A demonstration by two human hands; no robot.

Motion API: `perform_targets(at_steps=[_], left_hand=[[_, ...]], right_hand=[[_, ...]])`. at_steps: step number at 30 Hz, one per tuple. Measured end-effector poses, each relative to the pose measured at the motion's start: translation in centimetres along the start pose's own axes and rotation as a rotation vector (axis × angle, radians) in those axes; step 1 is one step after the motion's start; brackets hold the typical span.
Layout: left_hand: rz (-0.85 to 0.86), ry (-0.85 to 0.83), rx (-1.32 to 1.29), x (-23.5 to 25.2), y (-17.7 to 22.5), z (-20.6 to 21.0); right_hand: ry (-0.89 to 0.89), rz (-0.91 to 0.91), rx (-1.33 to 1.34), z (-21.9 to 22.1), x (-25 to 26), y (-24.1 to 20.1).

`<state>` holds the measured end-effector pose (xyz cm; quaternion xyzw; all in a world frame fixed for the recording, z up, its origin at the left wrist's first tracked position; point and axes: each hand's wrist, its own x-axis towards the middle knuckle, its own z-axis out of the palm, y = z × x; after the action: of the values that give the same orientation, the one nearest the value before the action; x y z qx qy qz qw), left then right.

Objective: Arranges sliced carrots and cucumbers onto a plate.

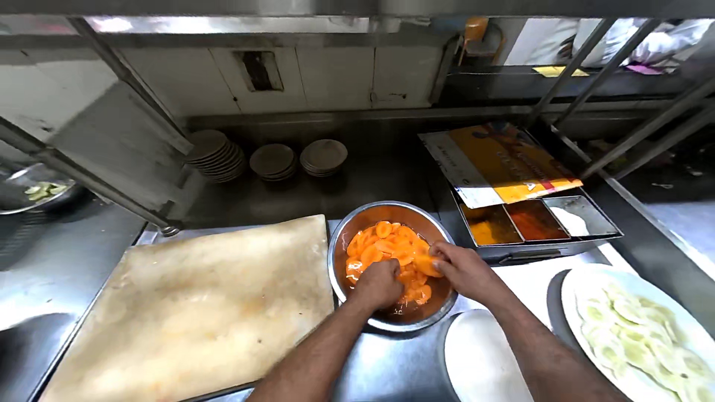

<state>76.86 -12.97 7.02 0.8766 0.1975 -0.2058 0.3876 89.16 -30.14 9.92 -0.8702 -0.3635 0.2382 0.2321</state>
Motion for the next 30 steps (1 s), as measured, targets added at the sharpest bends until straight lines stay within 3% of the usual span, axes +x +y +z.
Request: perform_targets(at_steps=[10, 15, 18, 22, 27, 30], left_hand=[[0.028, 0.454, -0.293, -3.2, -1.5, 1.0], [-0.014, 0.709, -0.304, -5.3, -1.9, 2.1], [0.008, 0.779, -0.429, -6.8, -1.4, 3.3], [0.078, 0.624, -0.641, -8.8, 1.7, 6.3], [0.205, 0.164, -0.726, -8.5, 4.8, 11.3], [0.227, -0.007, -0.72, -6.8, 5.3, 13.4]], right_hand=[[0.081, 0.043, 0.566, -3.0, -3.8, 5.3], [0.149, 0.0, 0.387, -5.3, -7.6, 11.6], [0.019, -0.028, 0.281, -4.4, -9.8, 15.3], [-0.145, 0.037, 0.15, -1.5, -10.7, 16.4], [0.023, 0.062, 0.068, 0.1, -10.5, 15.7], [0.142, 0.038, 0.049, 1.4, -10.5, 16.0]])
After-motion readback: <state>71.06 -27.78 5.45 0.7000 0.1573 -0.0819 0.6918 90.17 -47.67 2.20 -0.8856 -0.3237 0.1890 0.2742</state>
